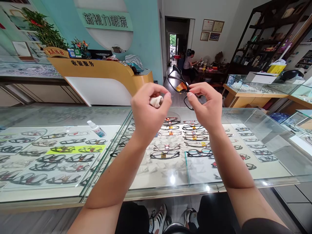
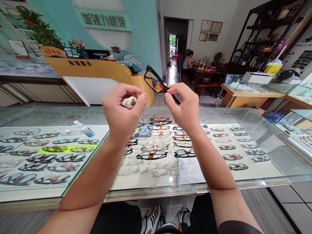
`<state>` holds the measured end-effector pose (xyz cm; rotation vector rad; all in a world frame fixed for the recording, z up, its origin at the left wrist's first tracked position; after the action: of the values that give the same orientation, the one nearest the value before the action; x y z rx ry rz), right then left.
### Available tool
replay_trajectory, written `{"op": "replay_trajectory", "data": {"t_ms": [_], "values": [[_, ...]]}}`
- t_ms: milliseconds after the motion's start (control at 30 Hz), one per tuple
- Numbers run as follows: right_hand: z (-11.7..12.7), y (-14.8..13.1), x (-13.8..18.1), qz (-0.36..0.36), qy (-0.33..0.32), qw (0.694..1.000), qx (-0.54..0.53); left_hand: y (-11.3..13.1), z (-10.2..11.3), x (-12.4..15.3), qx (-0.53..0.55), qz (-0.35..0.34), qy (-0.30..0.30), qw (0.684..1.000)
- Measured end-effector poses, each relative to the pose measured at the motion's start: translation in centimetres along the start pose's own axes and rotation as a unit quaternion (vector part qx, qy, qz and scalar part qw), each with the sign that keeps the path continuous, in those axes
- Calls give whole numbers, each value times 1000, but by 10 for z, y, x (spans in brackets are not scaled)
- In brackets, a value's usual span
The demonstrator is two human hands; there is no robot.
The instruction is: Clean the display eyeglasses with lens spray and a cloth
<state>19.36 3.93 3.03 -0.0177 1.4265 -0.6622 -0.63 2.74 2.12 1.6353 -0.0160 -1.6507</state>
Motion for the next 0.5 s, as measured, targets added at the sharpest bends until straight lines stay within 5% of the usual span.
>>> {"op": "replay_trajectory", "data": {"t_ms": [167,333,500], "values": [[-13,-9,8,28,9,998,50,2,-18,4,81,66,-96,990],[-24,-23,16,49,-24,996,73,-14,-20,-1,120,131,-63,982],[-15,-40,16,37,-71,994,68,-18,-6,-13,108,116,-88,983]]}}
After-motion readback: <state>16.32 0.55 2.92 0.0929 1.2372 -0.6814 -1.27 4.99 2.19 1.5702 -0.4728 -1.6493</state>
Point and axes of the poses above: each hand's wrist, its own x-axis away from the middle knuckle, its own z-axis out of the back of the hand, y = z × x, the point moved 6 cm from there along -x, towards the middle knuckle, and after that the axes turned 3 degrees about -x, right-handed, at the moved point
